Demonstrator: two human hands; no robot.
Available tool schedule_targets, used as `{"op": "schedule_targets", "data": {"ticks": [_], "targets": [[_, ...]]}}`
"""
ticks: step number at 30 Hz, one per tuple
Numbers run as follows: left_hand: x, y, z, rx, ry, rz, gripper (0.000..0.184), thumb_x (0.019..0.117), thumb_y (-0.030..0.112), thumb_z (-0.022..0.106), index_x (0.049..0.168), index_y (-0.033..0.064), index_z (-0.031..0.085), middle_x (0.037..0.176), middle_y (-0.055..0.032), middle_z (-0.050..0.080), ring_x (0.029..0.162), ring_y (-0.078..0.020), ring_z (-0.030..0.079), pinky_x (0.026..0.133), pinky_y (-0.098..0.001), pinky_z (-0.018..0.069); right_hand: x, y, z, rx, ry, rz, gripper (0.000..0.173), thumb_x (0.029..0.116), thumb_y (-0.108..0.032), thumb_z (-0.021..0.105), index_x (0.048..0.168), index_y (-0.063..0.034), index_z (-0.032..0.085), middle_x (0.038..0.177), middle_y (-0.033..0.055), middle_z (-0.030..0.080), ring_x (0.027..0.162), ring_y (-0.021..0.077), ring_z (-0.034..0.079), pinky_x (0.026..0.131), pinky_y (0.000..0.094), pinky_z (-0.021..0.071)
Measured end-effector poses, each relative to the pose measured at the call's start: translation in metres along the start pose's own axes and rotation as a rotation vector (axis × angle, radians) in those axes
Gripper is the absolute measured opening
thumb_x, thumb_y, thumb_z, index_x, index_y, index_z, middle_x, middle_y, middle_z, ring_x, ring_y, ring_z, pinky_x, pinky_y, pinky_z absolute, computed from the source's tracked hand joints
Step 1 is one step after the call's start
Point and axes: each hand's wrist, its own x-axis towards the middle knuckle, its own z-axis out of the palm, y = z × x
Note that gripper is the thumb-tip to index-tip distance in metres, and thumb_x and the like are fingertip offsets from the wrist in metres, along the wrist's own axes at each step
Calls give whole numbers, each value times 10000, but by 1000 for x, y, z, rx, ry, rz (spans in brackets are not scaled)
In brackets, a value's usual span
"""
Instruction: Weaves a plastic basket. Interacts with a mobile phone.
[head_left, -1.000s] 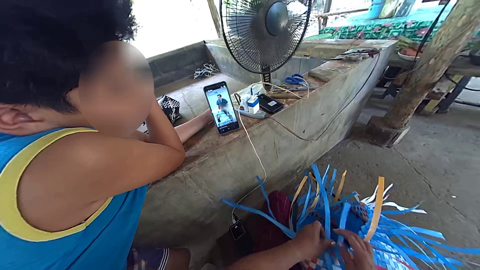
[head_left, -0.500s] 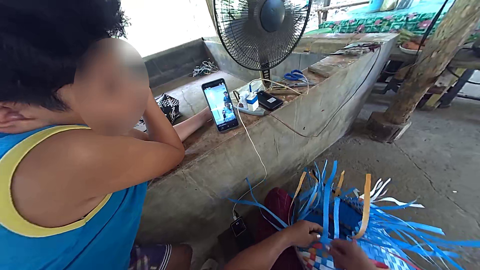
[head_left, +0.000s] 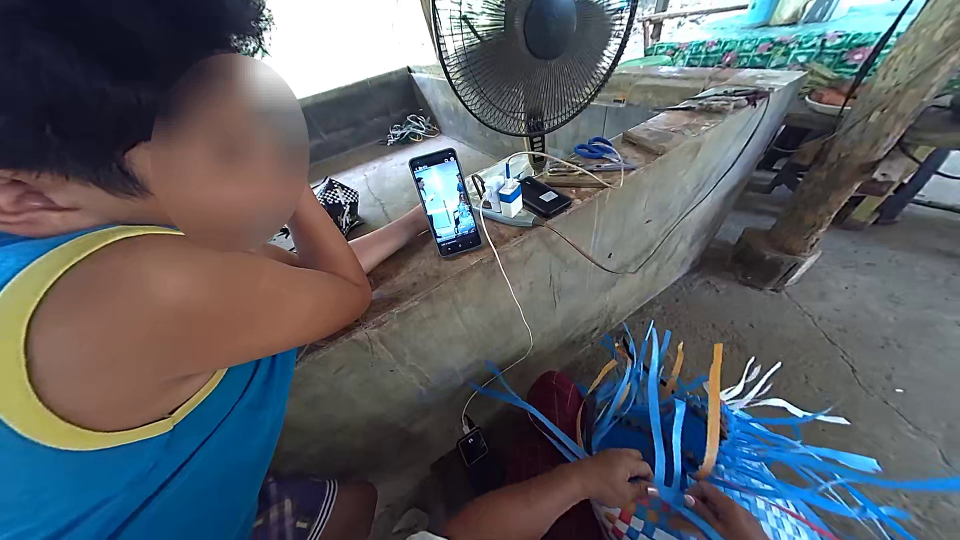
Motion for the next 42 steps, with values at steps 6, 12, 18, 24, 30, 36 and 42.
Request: {"op": "schedule_targets", "data": {"ticks": [6,12,18,24,30,36,42], "targets": [[1,9,7,90,96,-89,293,1048,115,523,1057,-140,668,1081,-300,623,1048,-417,627,967,-520,496,8,-3,-7,-491,189,-99,304,976,-245,678,1034,42,763,1098,286,712,1162,532,601,976,699,429],[4,14,11,244,151,-61,265,1023,113,573,1049,-126,683,1115,-302,638,1089,-438,635,987,-538,500,18,-8,18,-142,305,-378,296,903,-44,713,1131,144,695,929,306,694,819,442,692,773,574,567],[4,-3,0,48,86,-25,289,1056,65,494,1088,-156,678,1092,-310,657,1073,-411,647,997,-509,494,-3,-6,28,27,369,-576,124,877,-10,710,920,101,745,986,272,703,940,366,701,885,464,580],[8,5,-4,-158,40,-269,366,1076,212,523,1073,-123,671,1005,-243,673,920,-289,638,891,-452,502,-1,25,41,-233,383,-733,243,885,51,622,1068,7,776,1020,232,720,955,416,696,876,513,576],[14,14,-8,-80,-61,-229,357,1094,188,476,1201,-99,659,1199,-263,659,1127,-344,637,1026,-484,471,3,6,32,-47,438,-532,162,936,-8,599,976,82,728,1003,267,687,930,388,695,842,492,584],[26,33,2,199,-127,-340,368,970,28,609,1315,-97,578,1342,-303,537,1258,-454,544,1050,-567,466,21,-24,37,94,474,-54,305,1056,-97,490,1112,161,642,1059,348,654,1017,484,654,933,620,500],[23,22,9,-206,96,-293,366,1039,18,485,1388,-82,531,1270,-321,618,1173,-426,622,1035,-556,471,-4,-30,47,547,564,34,304,1070,-79,409,1192,156,557,1008,212,681,836,188,692,795,362,588]]}}
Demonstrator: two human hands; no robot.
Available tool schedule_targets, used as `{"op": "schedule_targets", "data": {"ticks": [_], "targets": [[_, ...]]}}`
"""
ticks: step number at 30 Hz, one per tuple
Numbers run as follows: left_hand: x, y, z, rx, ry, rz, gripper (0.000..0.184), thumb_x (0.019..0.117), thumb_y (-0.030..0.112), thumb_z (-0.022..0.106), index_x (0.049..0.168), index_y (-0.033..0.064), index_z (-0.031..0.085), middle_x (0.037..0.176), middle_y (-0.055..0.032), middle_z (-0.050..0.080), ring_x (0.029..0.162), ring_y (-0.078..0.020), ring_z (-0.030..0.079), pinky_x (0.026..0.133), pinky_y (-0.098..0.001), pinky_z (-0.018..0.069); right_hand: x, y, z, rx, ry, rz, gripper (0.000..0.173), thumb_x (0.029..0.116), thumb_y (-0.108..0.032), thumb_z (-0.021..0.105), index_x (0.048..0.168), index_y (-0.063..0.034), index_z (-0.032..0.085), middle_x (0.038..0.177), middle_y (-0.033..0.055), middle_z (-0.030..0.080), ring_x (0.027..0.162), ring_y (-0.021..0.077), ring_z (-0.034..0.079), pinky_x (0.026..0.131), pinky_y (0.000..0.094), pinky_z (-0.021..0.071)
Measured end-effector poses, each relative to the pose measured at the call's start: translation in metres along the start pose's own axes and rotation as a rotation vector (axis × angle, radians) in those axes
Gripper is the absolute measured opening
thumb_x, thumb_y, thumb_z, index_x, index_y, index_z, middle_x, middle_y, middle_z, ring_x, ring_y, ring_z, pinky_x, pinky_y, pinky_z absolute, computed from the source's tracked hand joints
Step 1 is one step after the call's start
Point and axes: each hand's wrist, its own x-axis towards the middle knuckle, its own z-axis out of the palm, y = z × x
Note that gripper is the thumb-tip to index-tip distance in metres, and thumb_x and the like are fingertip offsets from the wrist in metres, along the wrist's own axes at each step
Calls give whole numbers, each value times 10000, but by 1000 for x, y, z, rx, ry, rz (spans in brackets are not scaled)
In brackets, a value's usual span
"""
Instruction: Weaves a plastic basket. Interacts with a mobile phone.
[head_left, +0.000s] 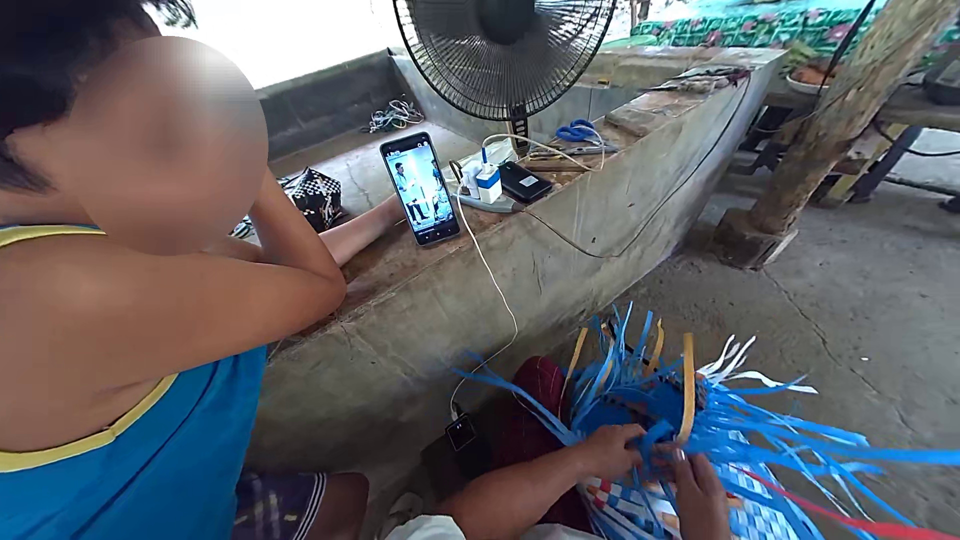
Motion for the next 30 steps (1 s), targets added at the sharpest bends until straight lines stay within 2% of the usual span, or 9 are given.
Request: {"op": "schedule_targets", "data": {"ticks": [4,7,9,11,13,17,23,27,30], "targets": [[14,1,4,-31,-50,-267,521,1093,369,464,1246,-110,603,1208,-306,626,1123,-391,618,999,-564,464,-26,41,-9,13,10,-332,227,975,20,531,1042,175,683,1096,247,702,1073,215,670,1007,338,521],[22,1,5,104,-128,-261,532,1073,404,510,1207,-91,653,1167,-298,658,1098,-400,645,986,-584,476,-38,29,-15,330,113,-117,376,1062,-91,307,1095,156,589,1089,87,693,1043,62,668,962,285,557],[24,-2,5,131,-125,-259,469,1074,354,519,1237,-67,646,1145,-282,670,1045,-391,670,950,-570,510,-41,14,-26,457,161,64,554,1095,-276,142,1220,114,516,1126,84,672,1039,118,671,905,368,567],[24,-6,5,121,-123,-245,443,1077,336,516,1242,-53,647,1132,-267,673,1022,-375,671,929,-556,517,-44,6,-37,407,79,279,557,1105,-325,175,1369,72,463,1162,122,648,973,158,665,814,388,561],[20,-7,4,107,-144,-173,433,1082,319,509,1228,-63,651,1116,-267,676,1024,-365,667,943,-547,505,-44,3,-39,324,-75,495,416,1119,-297,294,1279,-3,541,905,29,699,700,93,659,616,300,564],[-6,3,9,74,-213,134,317,1053,186,568,1126,-103,677,969,-240,705,899,-306,688,883,-501,535,-39,-36,-44,427,-264,477,377,1117,-186,261,1074,-34,604,530,-72,491,412,34,471,406,195,433],[-50,6,25,295,-229,587,244,975,166,660,933,-63,733,808,-207,707,782,-340,707,746,-535,548,-38,-86,-34,592,-314,54,671,1107,-371,41,1048,-151,672,689,-70,691,578,63,653,557,252,577],[-44,-13,15,312,-170,552,240,986,129,625,987,-88,728,853,-237,716,839,-372,718,804,-556,553,-28,-80,-28,323,-156,2,385,1088,-131,285,884,-107,610,669,-115,610,584,-5,577,605,196,530],[-32,-9,2,271,-193,337,308,1032,176,577,1012,-103,704,868,-255,695,858,-387,694,828,-575,531,-29,-55,-31,-216,-144,-118,272,1031,-118,521,1005,104,674,831,119,665,757,160,645,750,348,558]]}}
